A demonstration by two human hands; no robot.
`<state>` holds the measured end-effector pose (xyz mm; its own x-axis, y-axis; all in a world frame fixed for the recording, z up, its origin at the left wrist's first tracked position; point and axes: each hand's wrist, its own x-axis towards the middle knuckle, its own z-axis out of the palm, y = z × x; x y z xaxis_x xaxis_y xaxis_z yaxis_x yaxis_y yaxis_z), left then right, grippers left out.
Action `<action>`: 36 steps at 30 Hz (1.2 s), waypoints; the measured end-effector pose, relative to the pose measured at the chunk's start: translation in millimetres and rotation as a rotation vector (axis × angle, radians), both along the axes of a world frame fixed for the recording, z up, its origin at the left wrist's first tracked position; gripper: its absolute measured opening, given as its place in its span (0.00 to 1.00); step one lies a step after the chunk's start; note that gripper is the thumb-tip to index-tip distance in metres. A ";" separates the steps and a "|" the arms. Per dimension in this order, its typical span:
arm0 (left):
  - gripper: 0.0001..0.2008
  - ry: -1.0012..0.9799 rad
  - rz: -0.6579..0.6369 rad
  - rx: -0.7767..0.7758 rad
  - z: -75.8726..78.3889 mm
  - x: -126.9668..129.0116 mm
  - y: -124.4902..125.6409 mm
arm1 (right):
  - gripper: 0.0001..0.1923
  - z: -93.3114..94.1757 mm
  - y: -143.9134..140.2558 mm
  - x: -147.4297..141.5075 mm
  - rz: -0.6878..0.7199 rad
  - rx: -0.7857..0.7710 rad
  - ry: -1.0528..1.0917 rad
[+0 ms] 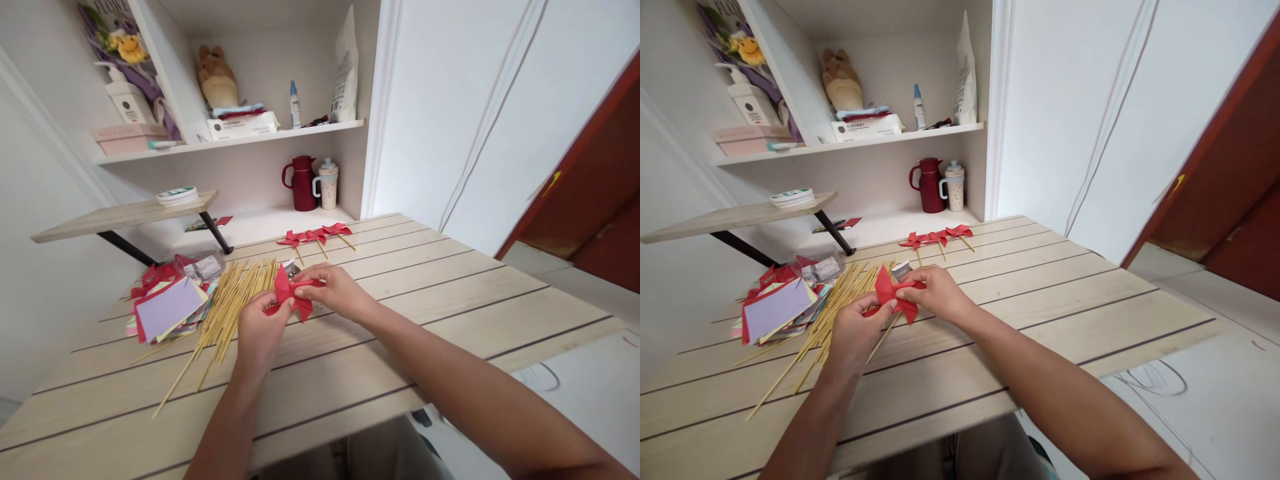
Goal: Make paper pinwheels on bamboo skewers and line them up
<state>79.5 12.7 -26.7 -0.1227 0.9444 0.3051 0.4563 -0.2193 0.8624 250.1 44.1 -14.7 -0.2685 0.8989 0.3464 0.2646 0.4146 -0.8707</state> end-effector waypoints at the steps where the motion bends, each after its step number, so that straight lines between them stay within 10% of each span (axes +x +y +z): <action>1: 0.09 -0.001 0.005 0.004 -0.1 0.5 -0.1 | 0.05 -0.4 0.2 0.0 0.000 0.013 -0.010; 11: 0.13 -0.069 0.070 -0.010 2.2 -4.8 -0.3 | 0.09 -0.9 6.8 8.1 -0.044 0.076 0.074; 19: 0.13 -0.232 0.206 0.069 3.4 -9.2 1.9 | 0.02 -29.5 26.6 38.4 -0.074 -0.448 -0.098; 36: 0.13 -0.325 0.217 0.057 -8.1 -7.0 7.1 | 0.03 -36.4 15.4 31.7 -0.090 -0.307 -0.354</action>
